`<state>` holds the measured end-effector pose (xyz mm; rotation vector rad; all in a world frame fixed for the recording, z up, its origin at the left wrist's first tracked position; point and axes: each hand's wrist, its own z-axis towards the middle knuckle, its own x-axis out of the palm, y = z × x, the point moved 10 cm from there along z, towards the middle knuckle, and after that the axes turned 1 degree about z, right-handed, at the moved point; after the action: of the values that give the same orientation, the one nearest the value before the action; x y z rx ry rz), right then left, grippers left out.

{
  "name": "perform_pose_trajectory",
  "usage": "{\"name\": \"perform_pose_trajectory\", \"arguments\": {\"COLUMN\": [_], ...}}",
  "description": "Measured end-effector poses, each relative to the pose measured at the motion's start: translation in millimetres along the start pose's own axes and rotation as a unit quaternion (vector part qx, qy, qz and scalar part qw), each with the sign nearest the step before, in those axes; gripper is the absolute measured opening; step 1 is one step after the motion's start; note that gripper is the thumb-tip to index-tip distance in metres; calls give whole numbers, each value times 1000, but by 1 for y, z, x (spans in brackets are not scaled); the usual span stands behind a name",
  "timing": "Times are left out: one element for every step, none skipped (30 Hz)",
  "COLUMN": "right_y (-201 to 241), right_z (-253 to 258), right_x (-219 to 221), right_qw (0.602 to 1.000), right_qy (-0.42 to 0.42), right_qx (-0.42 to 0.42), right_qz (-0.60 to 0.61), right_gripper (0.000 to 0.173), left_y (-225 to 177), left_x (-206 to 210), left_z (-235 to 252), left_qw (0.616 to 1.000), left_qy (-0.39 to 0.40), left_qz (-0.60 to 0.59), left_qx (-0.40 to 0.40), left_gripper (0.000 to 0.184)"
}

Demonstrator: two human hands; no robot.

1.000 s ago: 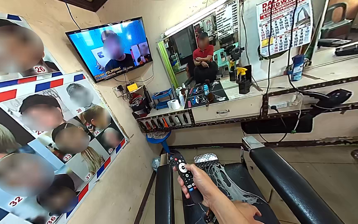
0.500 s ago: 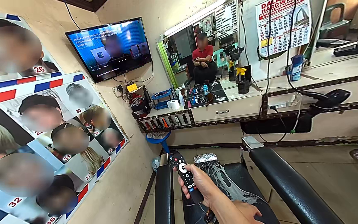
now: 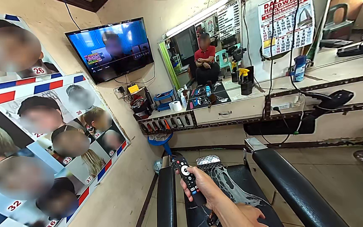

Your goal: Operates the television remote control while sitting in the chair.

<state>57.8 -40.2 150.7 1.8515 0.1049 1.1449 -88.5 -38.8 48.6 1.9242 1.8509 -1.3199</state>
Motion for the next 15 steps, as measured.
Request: {"name": "perform_pose_trajectory", "arguments": {"right_y": [0, 1, 1, 1, 0, -1, -1, -2, -2, -2, -1, 0, 0, 1, 1], "right_z": [0, 0, 0, 0, 1, 1, 1, 1, 1, 1, 1, 0, 0, 0, 0], "right_x": [0, 0, 0, 0, -1, -2, -2, -3, -2, -2, -1, -1, 0, 0, 0], "right_qw": [1000, 1000, 1000, 1000, 1000, 1000, 1000, 1000, 1000, 1000, 1000, 1000, 1000, 1000, 1000], "right_qy": [0, 0, -1, -3, -5, -6, -7, -9, -10, -9, -7, -5, -3, -2, -3], "right_qx": [-1, -2, -3, -4, -2, 0, 2, 5, 7, 7, 5, 3, 1, -1, -2], "right_qz": [-1, -2, -3, -1, 1, 5, 8, 10, 10, 7, 4, 1, -3, -4, -3], "right_gripper": [52, 52, 52, 53, 53, 53, 53, 53, 54, 54, 54, 54, 54, 54, 54], "left_y": [-7, -11, -13, -13, -12, -8, -1, 3, 3, -1, -7, -11, -12, -12, -11], "left_x": [-5, -9, -11, -11, -10, -7, -1, 2, 2, 0, -6, -9, -10, -10, -9], "left_z": [-11, -18, -21, -22, -19, -13, -1, 4, 4, -2, -12, -18, -20, -20, -18], "left_qw": [1000, 1000, 1000, 1000, 1000, 1000, 1000, 1000, 1000, 1000, 1000, 1000, 1000, 1000, 1000], "left_qy": [5, 9, 10, 9, 8, 6, 2, 0, -1, 1, 3, 6, 6, 6, 5], "left_qz": [-1, -3, -6, -7, -6, -5, -5, -6, -7, -6, -7, -8, -8, -9, -9], "left_qx": [-6, -12, -15, -16, -15, -10, -1, 2, 2, -1, -8, -11, -12, -13, -13], "left_gripper": [51, 50, 50, 50, 50, 50, 51, 52, 52, 51, 50, 50, 49, 50, 50]}}
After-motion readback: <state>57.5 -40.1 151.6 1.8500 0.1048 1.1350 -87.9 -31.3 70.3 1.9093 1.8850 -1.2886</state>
